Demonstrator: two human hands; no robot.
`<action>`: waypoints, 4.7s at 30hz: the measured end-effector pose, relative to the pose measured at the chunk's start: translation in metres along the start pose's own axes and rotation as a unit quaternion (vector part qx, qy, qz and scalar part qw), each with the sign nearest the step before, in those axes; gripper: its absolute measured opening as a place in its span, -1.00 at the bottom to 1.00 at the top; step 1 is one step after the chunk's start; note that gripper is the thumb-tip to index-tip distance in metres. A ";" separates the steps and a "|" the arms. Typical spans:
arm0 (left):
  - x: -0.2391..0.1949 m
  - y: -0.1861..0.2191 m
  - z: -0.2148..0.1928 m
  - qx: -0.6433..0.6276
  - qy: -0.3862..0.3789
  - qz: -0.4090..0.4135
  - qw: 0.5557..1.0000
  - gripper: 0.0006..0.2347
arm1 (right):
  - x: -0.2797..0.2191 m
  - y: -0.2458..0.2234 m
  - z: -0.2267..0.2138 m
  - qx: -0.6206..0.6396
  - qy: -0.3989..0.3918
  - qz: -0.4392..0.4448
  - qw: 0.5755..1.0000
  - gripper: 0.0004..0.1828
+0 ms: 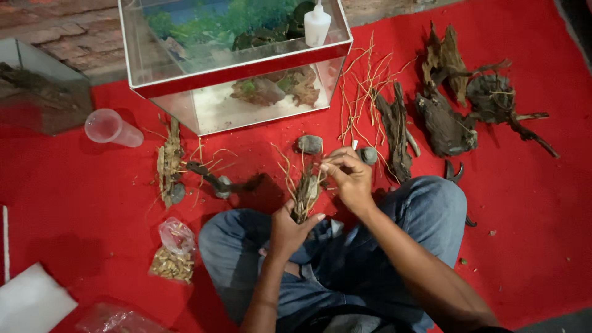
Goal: The person sits on a red carpet and assembles a driftwood structure using glue and thin twigs. They apply glue to the wood, attach smaller branches, and use pliers to trim excess material.
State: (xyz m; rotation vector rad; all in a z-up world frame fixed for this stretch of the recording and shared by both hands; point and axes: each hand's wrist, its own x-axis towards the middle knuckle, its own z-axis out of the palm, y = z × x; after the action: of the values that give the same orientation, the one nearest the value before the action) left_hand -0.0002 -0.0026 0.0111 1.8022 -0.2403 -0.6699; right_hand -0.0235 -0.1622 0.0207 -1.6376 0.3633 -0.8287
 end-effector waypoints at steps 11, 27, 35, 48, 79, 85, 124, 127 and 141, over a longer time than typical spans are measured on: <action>-0.038 0.085 -0.010 0.055 0.037 0.042 0.997 -0.23 | 0.007 -0.060 -0.010 0.057 -0.026 -0.038 0.997 -0.97; -0.048 0.064 -0.006 0.047 0.090 0.172 0.980 -0.18 | 0.000 -0.094 -0.021 0.077 -0.029 -0.076 0.994 -0.95; -0.053 0.069 -0.005 0.013 0.093 0.181 0.979 -0.10 | -0.002 -0.095 -0.021 0.092 -0.025 -0.077 0.992 -0.94; -0.053 0.084 -0.004 -0.080 0.063 0.098 0.990 -0.16 | 0.001 -0.111 -0.015 0.089 -0.026 -0.095 0.991 -0.93; -0.048 0.066 -0.007 0.041 0.094 0.133 0.986 -0.16 | 0.000 -0.068 -0.007 0.102 0.019 -0.073 0.992 -0.95; -0.027 0.034 0.002 0.092 0.103 0.034 0.990 -0.15 | -0.011 -0.016 0.004 0.152 0.063 -0.012 0.986 -0.94; -0.083 0.052 0.042 0.244 0.324 0.343 0.847 -0.35 | -0.020 -0.090 -0.050 0.475 0.017 0.081 0.876 -0.89; -0.087 0.067 0.042 0.247 0.348 0.384 0.819 -0.30 | -0.015 -0.096 -0.051 0.492 0.004 0.064 0.868 -0.89; -0.061 0.093 0.027 0.243 0.328 0.420 0.811 -0.32 | 0.023 -0.109 -0.045 0.451 0.023 0.045 0.891 -0.91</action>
State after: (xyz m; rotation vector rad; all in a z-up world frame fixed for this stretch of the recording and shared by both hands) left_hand -0.0498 -0.0262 0.1114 2.0235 -0.7208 0.7063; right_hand -0.0606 -0.1827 0.1328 -0.7251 0.0494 -0.7927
